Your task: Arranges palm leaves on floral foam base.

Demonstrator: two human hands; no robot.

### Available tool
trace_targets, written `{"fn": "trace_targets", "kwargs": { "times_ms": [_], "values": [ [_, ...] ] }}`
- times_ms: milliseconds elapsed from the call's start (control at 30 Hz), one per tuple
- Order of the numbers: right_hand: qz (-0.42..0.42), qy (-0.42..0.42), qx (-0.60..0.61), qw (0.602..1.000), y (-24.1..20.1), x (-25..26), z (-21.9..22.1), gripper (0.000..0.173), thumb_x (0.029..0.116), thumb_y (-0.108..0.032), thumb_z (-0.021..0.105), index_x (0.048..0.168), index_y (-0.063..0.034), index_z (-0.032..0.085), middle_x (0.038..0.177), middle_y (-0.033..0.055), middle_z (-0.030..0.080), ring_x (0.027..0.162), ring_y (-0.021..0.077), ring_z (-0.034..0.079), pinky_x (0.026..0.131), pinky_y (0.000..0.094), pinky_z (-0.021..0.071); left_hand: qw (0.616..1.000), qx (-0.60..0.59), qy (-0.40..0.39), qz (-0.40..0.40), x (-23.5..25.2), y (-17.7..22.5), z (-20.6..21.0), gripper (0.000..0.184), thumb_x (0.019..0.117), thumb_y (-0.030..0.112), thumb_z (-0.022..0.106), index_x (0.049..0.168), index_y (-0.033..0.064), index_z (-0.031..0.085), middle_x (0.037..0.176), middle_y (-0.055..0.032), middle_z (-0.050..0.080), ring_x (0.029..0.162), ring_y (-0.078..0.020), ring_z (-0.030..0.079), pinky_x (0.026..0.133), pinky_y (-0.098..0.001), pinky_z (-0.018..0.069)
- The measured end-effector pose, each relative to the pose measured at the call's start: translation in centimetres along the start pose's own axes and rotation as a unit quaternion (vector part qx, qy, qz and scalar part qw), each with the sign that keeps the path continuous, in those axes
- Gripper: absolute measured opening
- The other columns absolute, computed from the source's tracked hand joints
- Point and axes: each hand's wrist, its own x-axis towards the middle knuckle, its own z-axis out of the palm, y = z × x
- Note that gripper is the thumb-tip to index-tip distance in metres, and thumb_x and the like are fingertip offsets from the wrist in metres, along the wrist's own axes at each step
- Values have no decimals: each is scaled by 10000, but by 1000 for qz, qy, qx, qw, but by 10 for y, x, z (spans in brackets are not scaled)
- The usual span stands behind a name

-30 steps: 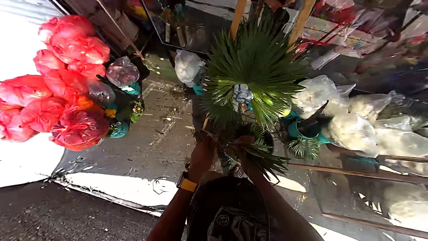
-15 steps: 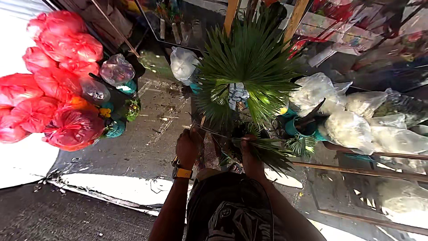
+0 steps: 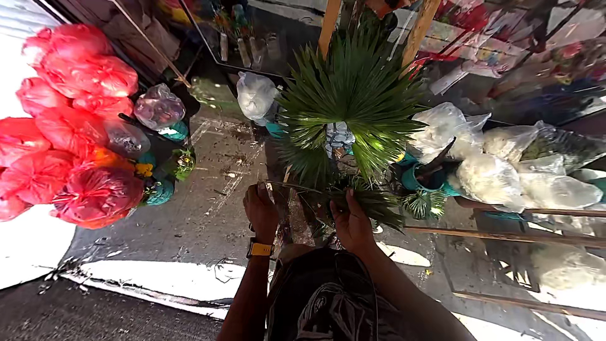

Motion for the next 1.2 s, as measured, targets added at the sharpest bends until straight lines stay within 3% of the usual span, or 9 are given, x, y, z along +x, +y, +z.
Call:
{"fn": "trace_targets", "kwargs": {
  "times_ms": [100, 267, 333, 400, 600, 700, 833, 1033, 1200],
  "values": [
    [-57, 2, -25, 998, -10, 13, -1, 236, 1060, -146, 549, 1273, -45, 526, 1110, 114, 648, 930, 202, 688, 796, 367, 613, 994, -62, -77, -50, 0, -18, -23, 493, 1117, 385, 331, 1154, 14, 653, 716, -53, 576, 622, -185, 560, 627, -402, 505],
    [-66, -42, -109, 991, -31, 25, 2, 195, 1070, -119, 511, 1218, 0, 552, 1043, 127, 674, 883, 202, 697, 773, 366, 618, 960, 3, -226, 163, -55, -16, -22, 387, 1032, 327, 554, 1203, -5, 654, 872, -122, 698, 696, -243, 677, 651, -480, 583],
    [-30, -86, -143, 986, -32, 22, 4, 163, 1065, -113, 511, 1171, -8, 574, 1009, 121, 684, 840, 194, 698, 744, 355, 619, 928, -84, -328, 157, -53, -8, -17, 354, 1072, 300, 484, 1217, 36, 670, 934, -88, 682, 761, -178, 654, 723, -388, 578],
    [15, -128, -167, 977, -32, 19, 6, 154, 1056, -108, 515, 1120, -6, 611, 991, 127, 691, 815, 196, 696, 731, 353, 620, 861, -257, -430, 87, -45, 0, -17, 409, 1087, 370, 459, 1282, 70, 657, 805, 11, 593, 615, -76, 544, 568, -251, 508],
    [66, -98, -169, 979, -44, 19, 10, 124, 1038, -81, 548, 1104, 3, 612, 956, 136, 697, 781, 200, 697, 707, 347, 620, 747, -389, -539, -14, -40, -4, -44, 544, 1062, 587, 369, 942, 148, 668, 652, 90, 522, 516, -15, 450, 473, -184, 400],
    [-37, -66, -128, 989, -70, 40, -8, 194, 1050, -141, 545, 1180, -13, 610, 1008, 141, 701, 760, 180, 697, 655, 313, 614, 771, -350, -531, -7, -27, -33, -59, 585, 1006, 657, 454, 1042, 124, 692, 635, 72, 509, 481, -35, 449, 439, -194, 404],
    [30, -105, -233, 966, -34, 10, -8, 227, 1000, -89, 629, 1196, 20, 590, 1027, 134, 706, 884, 237, 710, 788, 428, 627, 825, -233, -514, 26, -8, 2, -53, 374, 990, 393, 622, 1188, 84, 692, 862, 34, 683, 584, -34, 544, 514, -202, 467],
    [130, -18, -171, 976, 17, 14, -35, 469, 1054, -315, 562, 1454, -89, 467, 1317, 146, 626, 1140, 286, 653, 934, 478, 569, 830, -211, -514, -38, -4, 13, -30, 131, 984, 172, 643, 988, 59, 709, 701, 14, 604, 488, -71, 486, 454, -239, 440],
    [3, 45, -148, 988, 34, 21, -43, 178, 1038, -57, 536, 1208, -19, 572, 975, 94, 663, 759, 177, 656, 691, 341, 591, 842, -196, -492, -102, -2, -1, 0, 310, 1070, 316, 545, 1066, 29, 662, 789, -49, 652, 471, -104, 517, 429, -254, 473]
  ]
}}
